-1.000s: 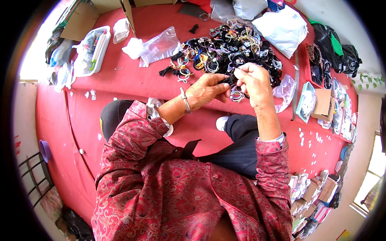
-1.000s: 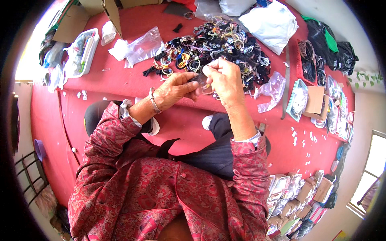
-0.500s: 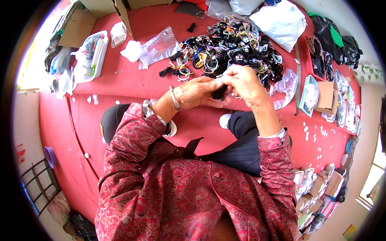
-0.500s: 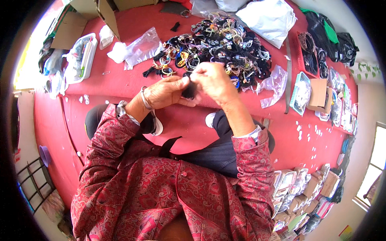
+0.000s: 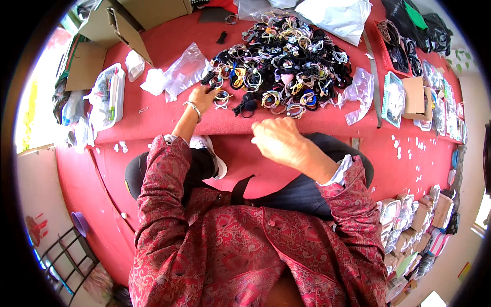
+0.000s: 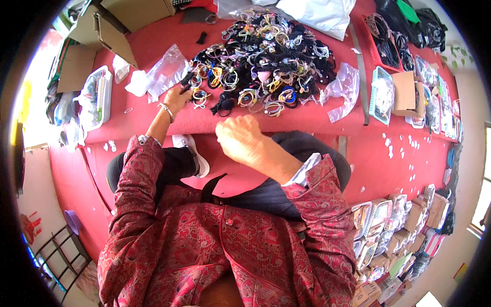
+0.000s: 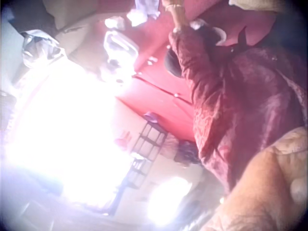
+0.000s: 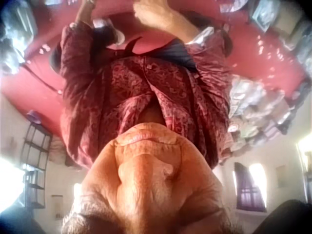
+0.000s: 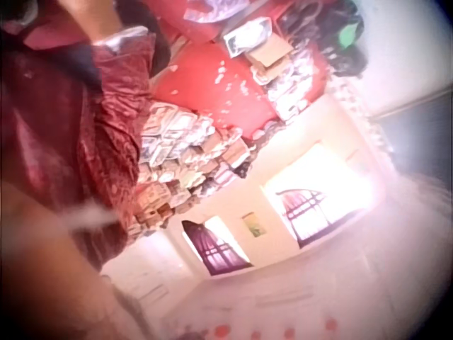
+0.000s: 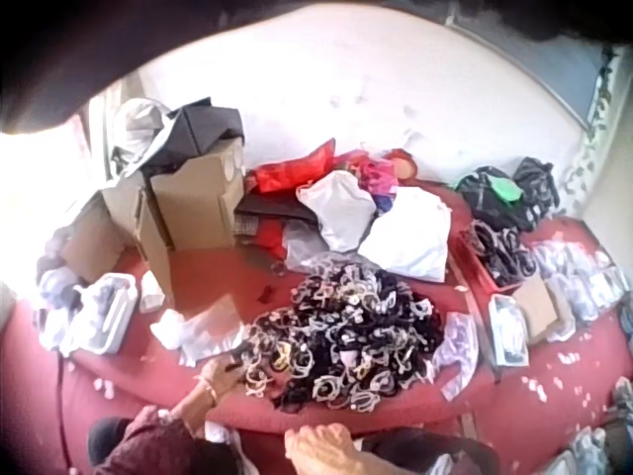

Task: The person sits cross-legged on a red floor and sorts through a large pile of hair ties and accessories. They pick up individual items, separate them, and place them into clear plastic bags.

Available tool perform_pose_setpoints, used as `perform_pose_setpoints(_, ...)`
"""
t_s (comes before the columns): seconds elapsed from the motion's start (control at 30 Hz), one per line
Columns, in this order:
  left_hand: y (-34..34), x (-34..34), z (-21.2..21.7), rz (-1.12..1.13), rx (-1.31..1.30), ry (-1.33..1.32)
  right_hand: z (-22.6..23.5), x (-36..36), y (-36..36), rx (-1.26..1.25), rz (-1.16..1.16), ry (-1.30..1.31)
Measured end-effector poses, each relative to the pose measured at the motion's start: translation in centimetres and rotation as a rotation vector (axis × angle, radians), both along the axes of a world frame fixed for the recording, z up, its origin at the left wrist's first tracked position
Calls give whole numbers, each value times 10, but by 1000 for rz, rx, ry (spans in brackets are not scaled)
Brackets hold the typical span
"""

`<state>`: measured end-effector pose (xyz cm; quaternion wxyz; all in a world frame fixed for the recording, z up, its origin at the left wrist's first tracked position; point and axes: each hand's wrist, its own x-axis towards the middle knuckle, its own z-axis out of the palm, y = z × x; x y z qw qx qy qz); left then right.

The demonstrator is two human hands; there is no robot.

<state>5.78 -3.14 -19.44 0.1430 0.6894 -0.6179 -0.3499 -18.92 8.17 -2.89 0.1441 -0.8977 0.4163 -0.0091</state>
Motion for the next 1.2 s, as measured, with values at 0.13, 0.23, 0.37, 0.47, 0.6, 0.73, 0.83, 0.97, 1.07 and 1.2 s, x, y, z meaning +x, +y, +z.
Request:
perform_pose_setpoints(0.13,-12,20,6,10,4,-291,-9,-2,7,-108,39,-2)
perform_pose_setpoints(0.23,-16,30,-9,98,-124,-400,-9,-1,9,-167,48,60)
perform_pose_setpoints(0.37,-24,30,-21,81,-154,-341,-13,2,10,-112,25,58)
perform_pose_setpoints(0.47,-20,11,-15,47,-209,-513,-19,-1,11,-130,50,45)
perform_pose_setpoints(0.6,-23,17,-27,73,-108,-469,-13,2,8,-111,55,104)
perform_pose_setpoints(0.73,-24,13,-34,-17,-144,-470,-17,-3,8,-188,71,93)
perform_pose_setpoints(0.83,-35,19,-42,175,-154,-521,-16,-2,5,-168,62,112)
perform_pose_setpoints(0.97,-61,38,-55,274,-232,-473,-17,1,4,-126,61,169)
perform_pose_setpoints(1.07,-75,32,-58,140,-243,-473,-15,3,1,-93,54,222)
perform_pose_setpoints(1.2,-78,15,-65,-24,-205,-572,-18,6,-1,-104,63,259)
